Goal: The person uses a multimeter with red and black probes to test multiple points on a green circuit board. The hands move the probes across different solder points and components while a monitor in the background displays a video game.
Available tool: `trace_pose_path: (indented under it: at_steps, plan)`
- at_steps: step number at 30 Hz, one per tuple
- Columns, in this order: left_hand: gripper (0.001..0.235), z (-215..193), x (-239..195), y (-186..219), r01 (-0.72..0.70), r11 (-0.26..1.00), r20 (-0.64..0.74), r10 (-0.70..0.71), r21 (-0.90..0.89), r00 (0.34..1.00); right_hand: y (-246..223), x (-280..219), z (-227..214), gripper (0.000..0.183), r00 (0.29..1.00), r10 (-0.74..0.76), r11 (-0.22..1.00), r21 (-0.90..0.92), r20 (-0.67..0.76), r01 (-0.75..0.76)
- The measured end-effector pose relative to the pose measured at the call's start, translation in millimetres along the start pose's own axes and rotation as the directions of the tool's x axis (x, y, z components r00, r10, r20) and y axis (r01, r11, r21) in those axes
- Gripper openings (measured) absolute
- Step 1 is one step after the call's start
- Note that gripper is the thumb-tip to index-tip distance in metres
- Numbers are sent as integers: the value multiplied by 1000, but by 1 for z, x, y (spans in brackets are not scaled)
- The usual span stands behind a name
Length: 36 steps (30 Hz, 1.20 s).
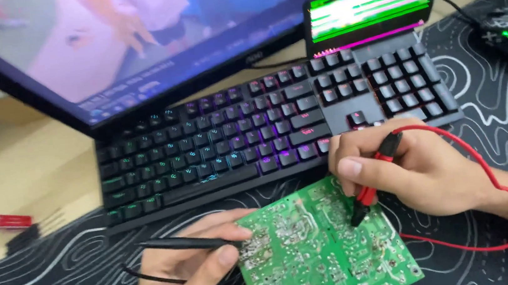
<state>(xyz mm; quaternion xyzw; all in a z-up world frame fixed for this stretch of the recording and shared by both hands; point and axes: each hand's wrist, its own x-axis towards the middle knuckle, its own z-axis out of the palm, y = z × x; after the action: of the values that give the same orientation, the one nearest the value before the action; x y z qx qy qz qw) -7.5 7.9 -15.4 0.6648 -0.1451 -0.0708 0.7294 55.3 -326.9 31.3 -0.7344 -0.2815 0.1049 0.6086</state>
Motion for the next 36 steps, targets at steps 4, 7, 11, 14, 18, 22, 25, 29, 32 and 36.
trace_pose_path:
  at_steps: [4, 7, 11, 14, 18, 22, 25, 29, 32, 36]
  plan:
    - [22, 2, 4, 5, 11, 1000, -14, -11, 28, 1000, 8, -1, -2, 42, 999, 7, 1000, 31, -45, -6]
    - [23, 2, 0, 4, 6, 1000, -12, -5, 22, 1000, 7, -6, 0, 44, 999, -21, 998, -57, -45, 18]
    - [25, 1, 5, 4, 58, 996, -7, -57, 64, 998, 1, -8, -3, 35, 988, -140, 980, -155, -64, 128]
    - [24, 1, 4, 5, 51, 995, -18, -49, 90, 999, -3, -7, -7, 34, 986, -164, 945, -292, -23, 150]
    - [20, 4, 6, 4, -10, 998, -37, 12, 57, 999, -8, -22, -15, 38, 993, -101, 959, -259, 60, 113]
    - [22, 2, 7, 6, 68, 994, -47, -64, 90, 997, 5, -48, -21, 30, 997, -75, 980, -186, -16, 70]
    - [23, 3, 5, 3, 168, 985, -92, -164, 42, 982, 19, -57, -26, 35, 999, -28, 974, -226, -42, 18]
    - [20, 4, 5, 4, 126, 991, -67, -124, 34, 990, 35, -65, -23, 46, 987, 87, 978, -178, -135, -111]
    - [18, 5, 8, -11, -29, 999, -62, 31, 27, 998, 36, -61, -19, 46, 972, 124, 989, -57, -200, -138]
    - [19, 3, 8, -6, 49, 999, -81, -49, -4, 996, 38, -57, -23, 36, 969, 129, 979, -127, -210, -158]
